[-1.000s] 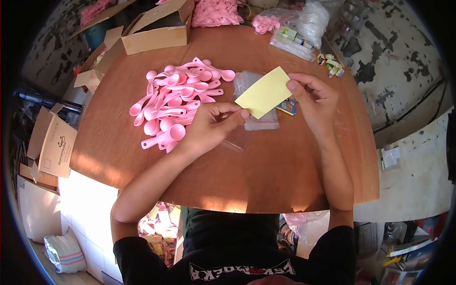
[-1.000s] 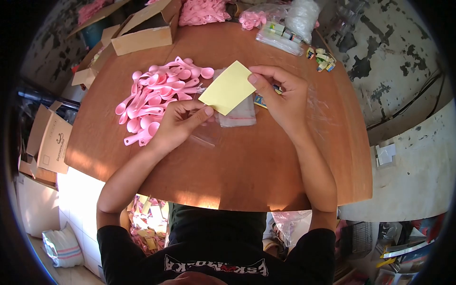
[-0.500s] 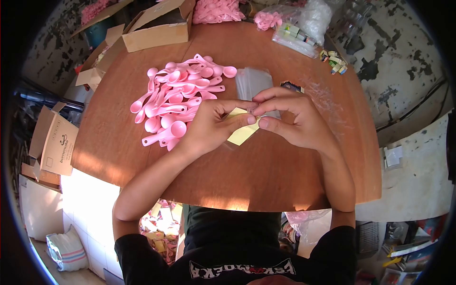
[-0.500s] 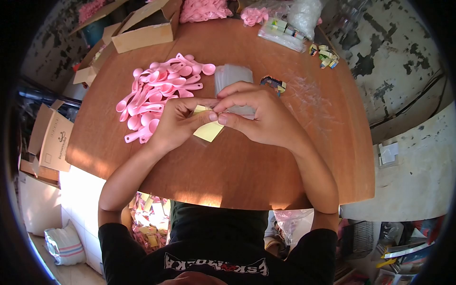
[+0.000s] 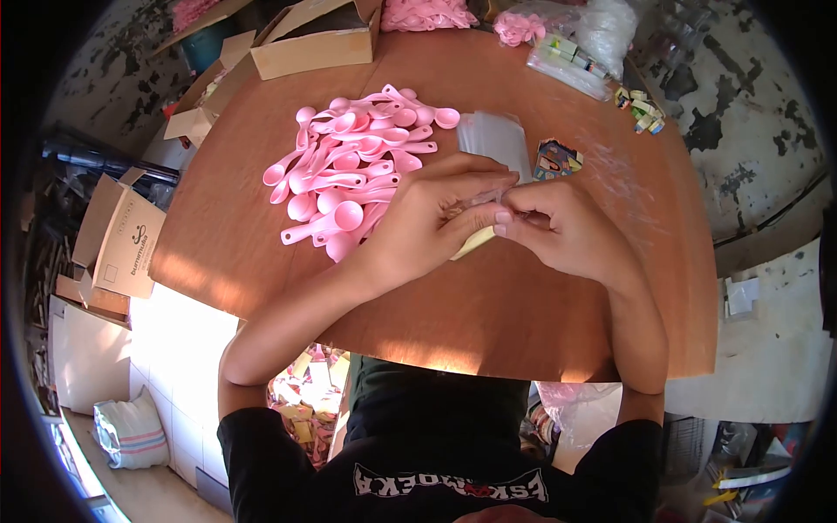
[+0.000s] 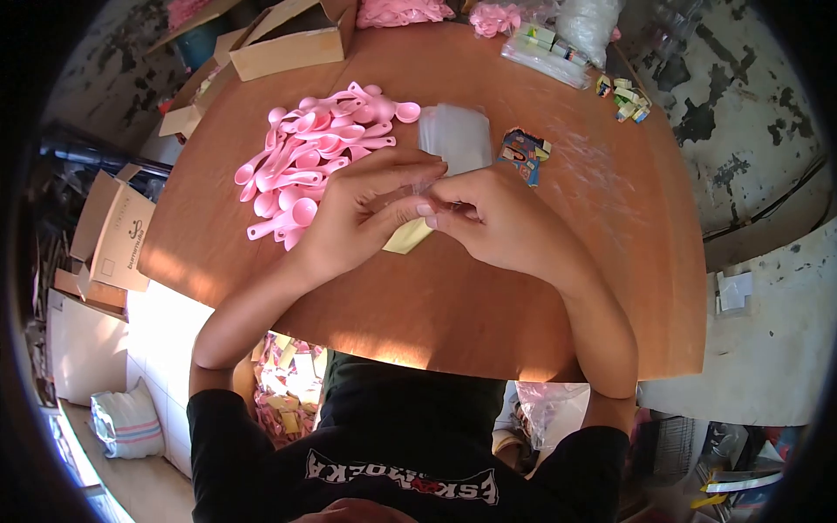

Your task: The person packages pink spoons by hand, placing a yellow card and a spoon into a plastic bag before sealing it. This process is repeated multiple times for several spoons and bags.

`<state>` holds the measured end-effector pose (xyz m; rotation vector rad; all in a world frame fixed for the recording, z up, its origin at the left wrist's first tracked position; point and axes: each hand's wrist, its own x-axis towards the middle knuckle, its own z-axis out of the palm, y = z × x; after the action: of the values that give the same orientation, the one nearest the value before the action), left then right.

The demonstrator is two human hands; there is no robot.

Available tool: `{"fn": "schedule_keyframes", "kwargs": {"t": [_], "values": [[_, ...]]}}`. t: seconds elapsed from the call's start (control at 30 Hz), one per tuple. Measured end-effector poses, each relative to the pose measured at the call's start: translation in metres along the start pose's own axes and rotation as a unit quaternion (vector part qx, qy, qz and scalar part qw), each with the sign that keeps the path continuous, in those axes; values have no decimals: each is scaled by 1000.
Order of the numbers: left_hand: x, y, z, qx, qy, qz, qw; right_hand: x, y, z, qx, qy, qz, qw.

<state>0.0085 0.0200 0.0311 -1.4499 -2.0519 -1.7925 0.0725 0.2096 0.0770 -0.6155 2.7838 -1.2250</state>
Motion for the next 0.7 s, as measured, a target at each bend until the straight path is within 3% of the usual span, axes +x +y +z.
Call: {"fn": "schedule_keyframes", "kwargs": {"t": [0.03,0.07,0.2,0.27,0.3,0.33,0.4,0.47,0.53,0.57,0.63,0.7], "values": [[-3,5,0,61,4,59,996,-1,-4,0,-43,15,16,999],[-8,13,0,67,8,55,996,-2,-6,2,-40,10,10,999],[-53,41,-1,-68,1,-132,989,-14,-15,3,93,-61,-37,993],[-81,40,3,-52,50,-91,993,-15,-21,4,128,-106,-87,982],[-95,42,2,-78,56,-133,986,-12,-22,4,170,-116,-76,976],[-106,44,2,-75,57,-135,986,-7,-21,7,172,-118,-78,975],[-127,45,4,-190,145,-244,940,5,-19,16,255,-50,-73,963],[-143,35,8,-185,184,-229,938,25,-11,32,228,-15,-56,972],[-148,30,10,-203,239,-215,925,48,-5,40,-45,40,-58,997],[-149,30,10,-204,241,-212,925,62,0,45,-48,40,-60,996],[-151,29,11,-151,208,-258,931,90,13,53,-156,131,-127,971],[-151,27,12,-172,215,-256,927,118,27,55,-166,136,-137,967]]}}
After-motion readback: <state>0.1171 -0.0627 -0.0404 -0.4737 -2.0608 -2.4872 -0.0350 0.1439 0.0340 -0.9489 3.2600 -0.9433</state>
